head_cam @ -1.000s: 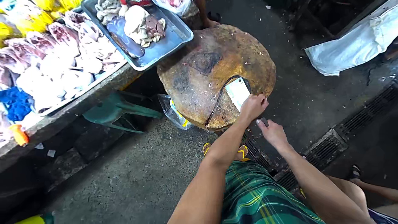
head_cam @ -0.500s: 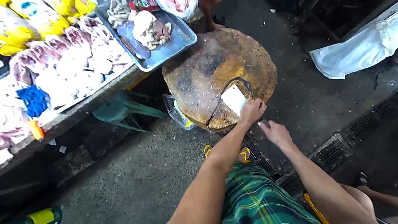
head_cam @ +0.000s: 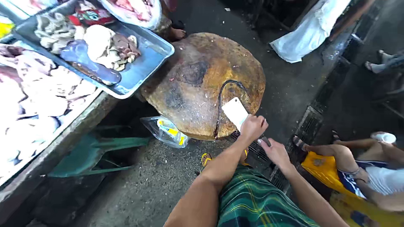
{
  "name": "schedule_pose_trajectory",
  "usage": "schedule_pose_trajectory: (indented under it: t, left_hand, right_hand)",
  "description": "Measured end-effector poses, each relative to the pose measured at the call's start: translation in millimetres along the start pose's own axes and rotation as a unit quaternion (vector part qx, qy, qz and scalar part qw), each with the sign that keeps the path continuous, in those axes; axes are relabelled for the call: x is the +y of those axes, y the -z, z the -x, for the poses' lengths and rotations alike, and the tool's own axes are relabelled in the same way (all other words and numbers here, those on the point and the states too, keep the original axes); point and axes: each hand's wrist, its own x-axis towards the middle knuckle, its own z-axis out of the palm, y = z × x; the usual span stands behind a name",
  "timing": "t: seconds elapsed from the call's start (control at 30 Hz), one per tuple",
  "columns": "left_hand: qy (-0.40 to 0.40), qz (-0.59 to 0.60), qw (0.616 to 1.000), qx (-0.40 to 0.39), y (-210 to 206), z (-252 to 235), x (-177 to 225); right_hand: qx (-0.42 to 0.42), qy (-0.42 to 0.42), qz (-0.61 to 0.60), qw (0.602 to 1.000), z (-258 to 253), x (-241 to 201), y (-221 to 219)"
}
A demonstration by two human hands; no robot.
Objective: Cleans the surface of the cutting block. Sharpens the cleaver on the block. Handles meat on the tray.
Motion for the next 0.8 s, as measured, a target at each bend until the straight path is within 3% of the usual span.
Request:
schedule_pose_trajectory:
  t: [0.13, 0.27, 0.43, 0.57, 0.73, 0.8]
  left_hand:
    - [-0.103, 0.048, 0.991, -0.07, -21, 7, 17]
    - [-0.096, 0.044, 0.992, -0.066, 24, 52, -12]
    - [-0.165, 0.062, 0.98, -0.09, 1, 25, 0]
    - [-0.099, 0.072, 0.989, -0.079, 21, 56, -6]
    - [-0.097, 0.049, 0.992, -0.071, -2, 15, 6]
    - [-0.07, 0.042, 0.995, -0.059, 0, 17, 4]
  right_hand:
    - [0.053, -0.106, -0.068, 0.991, 38, 3, -29]
    - [0.022, -0.101, -0.043, 0.994, 67, -38, -57]
    - [0.08, -0.151, -0.083, 0.982, 65, -29, -58]
    - [0.028, -0.122, -0.034, 0.992, 78, -37, -56]
    - [0.053, -0.088, -0.052, 0.993, 47, -14, -28]
    - [0.023, -0.057, -0.026, 0.998, 40, -10, -22]
